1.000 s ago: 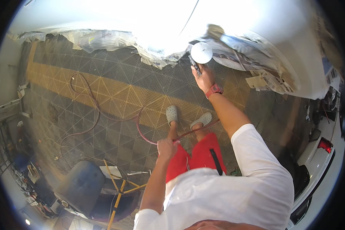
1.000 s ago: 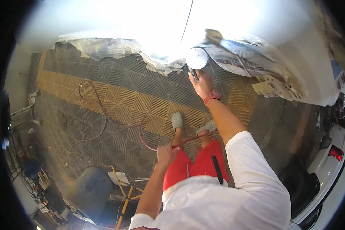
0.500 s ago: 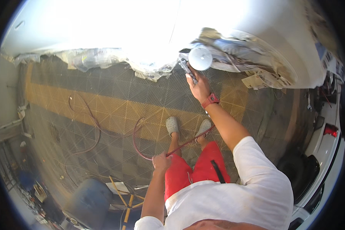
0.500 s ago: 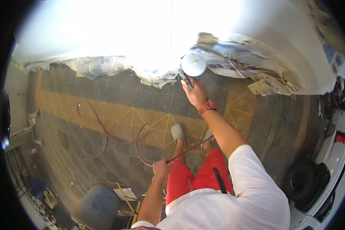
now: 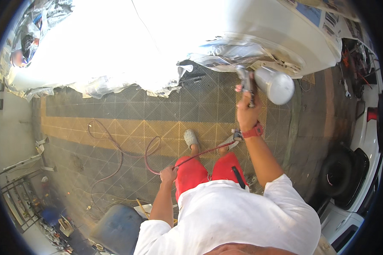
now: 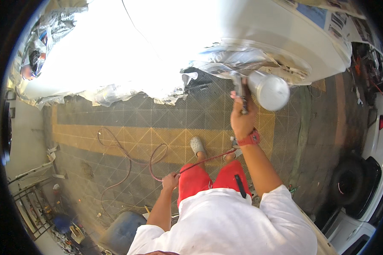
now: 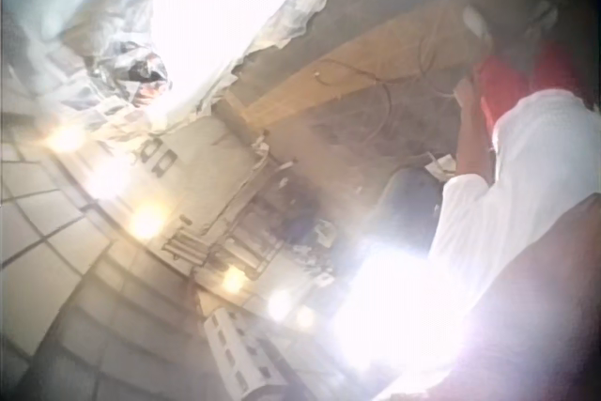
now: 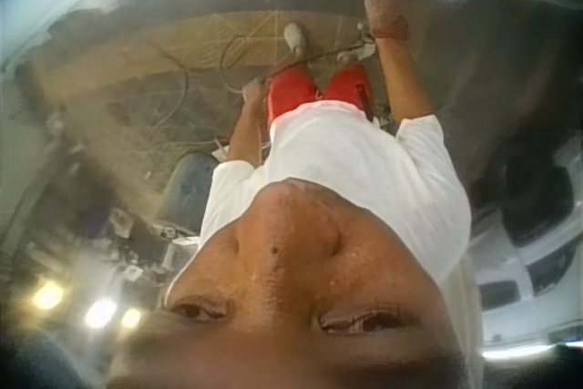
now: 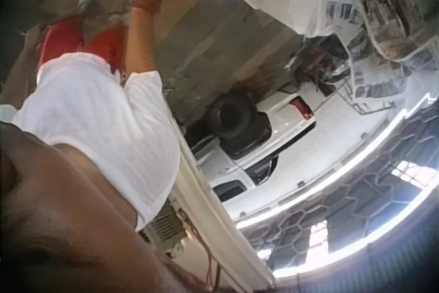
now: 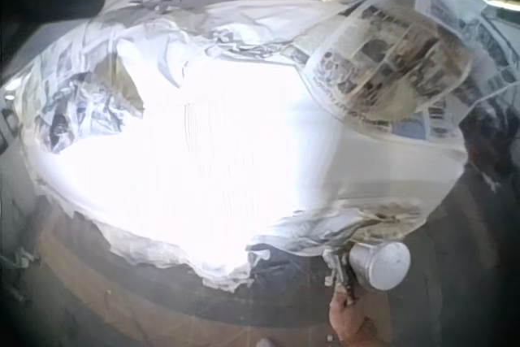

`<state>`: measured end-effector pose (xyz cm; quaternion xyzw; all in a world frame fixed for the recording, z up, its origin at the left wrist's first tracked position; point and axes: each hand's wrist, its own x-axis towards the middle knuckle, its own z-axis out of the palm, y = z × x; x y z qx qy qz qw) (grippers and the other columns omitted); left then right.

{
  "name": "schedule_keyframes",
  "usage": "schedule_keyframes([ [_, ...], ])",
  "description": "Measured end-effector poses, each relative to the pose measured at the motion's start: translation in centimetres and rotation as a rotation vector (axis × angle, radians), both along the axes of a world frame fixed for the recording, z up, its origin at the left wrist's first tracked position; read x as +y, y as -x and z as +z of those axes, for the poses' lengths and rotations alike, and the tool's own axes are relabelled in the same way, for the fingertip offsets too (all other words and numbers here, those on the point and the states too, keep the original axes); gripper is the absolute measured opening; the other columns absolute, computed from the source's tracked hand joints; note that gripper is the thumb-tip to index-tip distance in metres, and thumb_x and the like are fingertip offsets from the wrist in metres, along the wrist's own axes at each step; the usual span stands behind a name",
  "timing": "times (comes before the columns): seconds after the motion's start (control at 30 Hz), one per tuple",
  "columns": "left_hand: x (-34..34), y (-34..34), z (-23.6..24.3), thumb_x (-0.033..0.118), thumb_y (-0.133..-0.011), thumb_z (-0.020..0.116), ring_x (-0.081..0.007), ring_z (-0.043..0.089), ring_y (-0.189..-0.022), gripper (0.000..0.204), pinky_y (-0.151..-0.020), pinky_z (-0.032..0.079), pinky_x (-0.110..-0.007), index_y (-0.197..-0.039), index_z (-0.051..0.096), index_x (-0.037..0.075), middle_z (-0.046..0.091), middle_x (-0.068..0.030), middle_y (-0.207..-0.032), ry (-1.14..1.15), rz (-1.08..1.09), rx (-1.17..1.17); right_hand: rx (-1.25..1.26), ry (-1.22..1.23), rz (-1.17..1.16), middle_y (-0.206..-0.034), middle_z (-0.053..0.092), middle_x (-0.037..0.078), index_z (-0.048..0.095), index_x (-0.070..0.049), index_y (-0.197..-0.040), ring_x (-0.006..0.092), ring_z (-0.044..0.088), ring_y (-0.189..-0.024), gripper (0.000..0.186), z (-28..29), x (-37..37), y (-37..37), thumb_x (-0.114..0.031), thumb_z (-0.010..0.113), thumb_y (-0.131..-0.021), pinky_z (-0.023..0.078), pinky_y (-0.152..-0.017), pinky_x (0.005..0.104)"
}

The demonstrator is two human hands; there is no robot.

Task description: The person uses a spray gun to apply white paint to the side of a car. The vehicle is partially masked with newspaper and tape to protect adjacent areas. The person moves along the side of the car, applying paint in steady, overlapping strokes to ensure even coverage.

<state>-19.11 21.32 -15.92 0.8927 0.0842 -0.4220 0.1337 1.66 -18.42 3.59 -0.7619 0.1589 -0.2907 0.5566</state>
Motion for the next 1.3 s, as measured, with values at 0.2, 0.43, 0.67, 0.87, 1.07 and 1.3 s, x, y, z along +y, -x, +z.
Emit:
schedule_keyframes([
  [0.2,-3.2,-0.2,4.3,0.048,-0.095,0.063,-0.0371,0.072,-0.103,0.042,-0.094,0.052,-0.048,-0.109,0.076,0.011,0.076,-0.0176,-0.105,-0.020,0.038,-0.035,0.098,-0.182,0.344,-0.091,0.074,0.007,0.062,0.000,-0.137,0.0140,0.067,-0.078,0.039,1.6,-0.1,-1.9,-0.026,0.054,-0.109,0.055,-0.077,0.0303],
  [0.43,-9.3,1.5,3.9,0.047,-0.096,0.063,-0.0375,0.073,-0.098,0.042,-0.087,0.055,-0.048,-0.108,0.074,0.008,0.077,-0.0162,-0.097,-0.008,-0.100,-0.225,0.037,-0.223,0.099,-0.084,0.073,0.005,0.069,0.000,-0.118,0.0104,0.065,-0.071,0.046,2.9,-14.2,1.3,-0.041,0.054,-0.107,0.051,-0.061,0.0264],
  [0.67,-19.6,-0.7,4.3,0.045,-0.096,0.064,-0.0386,0.073,-0.094,0.041,-0.083,0.055,-0.049,-0.108,0.075,0.007,0.076,-0.0171,-0.096,0.052,-0.184,-0.323,0.205,-0.252,-0.335,-0.074,0.072,0.004,0.070,-0.001,-0.090,0.0130,0.063,-0.055,0.056,0.6,-34.3,11.7,-0.051,0.051,-0.106,0.051,-0.052,0.0303],
  [0.87,-29.2,-4.6,6.2,0.046,-0.097,0.065,-0.0389,0.073,-0.094,0.043,-0.082,0.055,-0.049,-0.109,0.074,0.006,0.077,-0.0173,-0.099,0.076,-0.255,-0.416,0.199,-0.294,-0.568,-0.077,0.074,0.006,0.071,0.001,-0.093,0.0110,0.057,-0.044,0.066,2.3,-45.2,17.0,-0.059,0.046,-0.105,0.045,-0.040,0.0272],
  [1.07,-36.9,-7.2,7.4,0.047,-0.097,0.065,-0.0398,0.072,-0.096,0.045,-0.082,0.055,-0.049,-0.109,0.072,0.004,0.076,-0.0171,-0.099,0.182,-0.274,-0.389,0.140,-0.379,-0.392,-0.078,0.074,0.006,0.070,-0.001,-0.101,0.0114,0.068,-0.058,0.066,8.8,-49.6,18.5,-0.063,0.049,-0.103,0.045,-0.040,0.0262],
  [1.3,-45.4,-9.0,3.5,0.046,-0.097,0.066,-0.0396,0.071,-0.093,0.042,-0.079,0.054,-0.047,-0.107,0.072,0.006,0.074,-0.0186,-0.094,0.373,-0.364,-0.253,0.047,-0.372,-0.204,-0.080,0.075,0.005,0.069,-0.005,-0.101,0.0103,0.073,-0.069,0.063,14.9,-58.0,15.1,-0.066,0.049,-0.101,0.044,-0.041,0.0256],
])
